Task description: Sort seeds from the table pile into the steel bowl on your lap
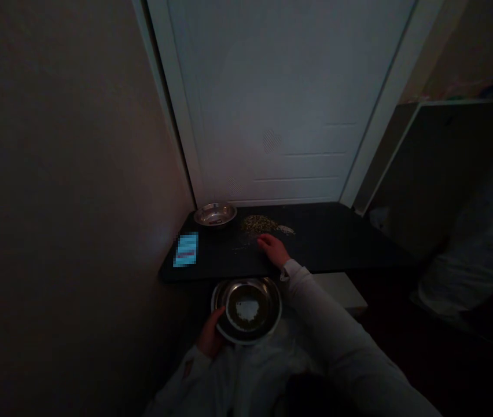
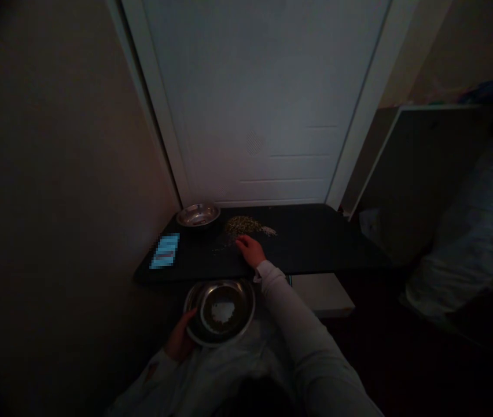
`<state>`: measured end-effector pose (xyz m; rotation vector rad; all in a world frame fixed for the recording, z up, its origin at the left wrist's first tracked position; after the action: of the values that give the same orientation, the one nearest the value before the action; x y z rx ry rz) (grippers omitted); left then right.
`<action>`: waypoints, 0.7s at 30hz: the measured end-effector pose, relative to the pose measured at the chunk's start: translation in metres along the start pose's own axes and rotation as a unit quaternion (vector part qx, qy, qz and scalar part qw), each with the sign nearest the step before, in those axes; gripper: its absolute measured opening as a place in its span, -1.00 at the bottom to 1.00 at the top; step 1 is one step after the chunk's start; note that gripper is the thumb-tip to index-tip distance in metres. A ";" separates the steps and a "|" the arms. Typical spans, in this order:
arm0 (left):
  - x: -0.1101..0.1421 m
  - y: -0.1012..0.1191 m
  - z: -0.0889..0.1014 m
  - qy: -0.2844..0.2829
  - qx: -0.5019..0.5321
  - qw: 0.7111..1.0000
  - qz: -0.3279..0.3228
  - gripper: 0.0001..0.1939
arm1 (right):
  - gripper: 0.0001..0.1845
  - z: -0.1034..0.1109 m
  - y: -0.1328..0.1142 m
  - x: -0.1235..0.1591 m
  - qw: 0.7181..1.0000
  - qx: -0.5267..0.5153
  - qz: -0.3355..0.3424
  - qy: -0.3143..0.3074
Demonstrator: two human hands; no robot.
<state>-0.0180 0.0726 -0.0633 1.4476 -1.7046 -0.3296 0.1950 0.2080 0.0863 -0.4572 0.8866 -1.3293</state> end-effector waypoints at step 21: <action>0.019 -0.002 -0.024 0.017 0.046 0.997 0.056 -0.87 | -0.73 0.009 -0.008 0.004 0.997 0.070 -0.004 0.025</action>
<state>0.0012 0.0627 -0.0420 1.4088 -1.7859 -0.1663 0.1965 0.2012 0.0963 -0.3195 0.8270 -1.4047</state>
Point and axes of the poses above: each hand's wrist, its own x-axis away from the middle knuckle, its own z-axis out of the back of the hand, y = z × x, the point moved 9 cm from there along -x, towards the middle knuckle, and after that the axes turned 14 degrees about x, right-handed, at the moved point
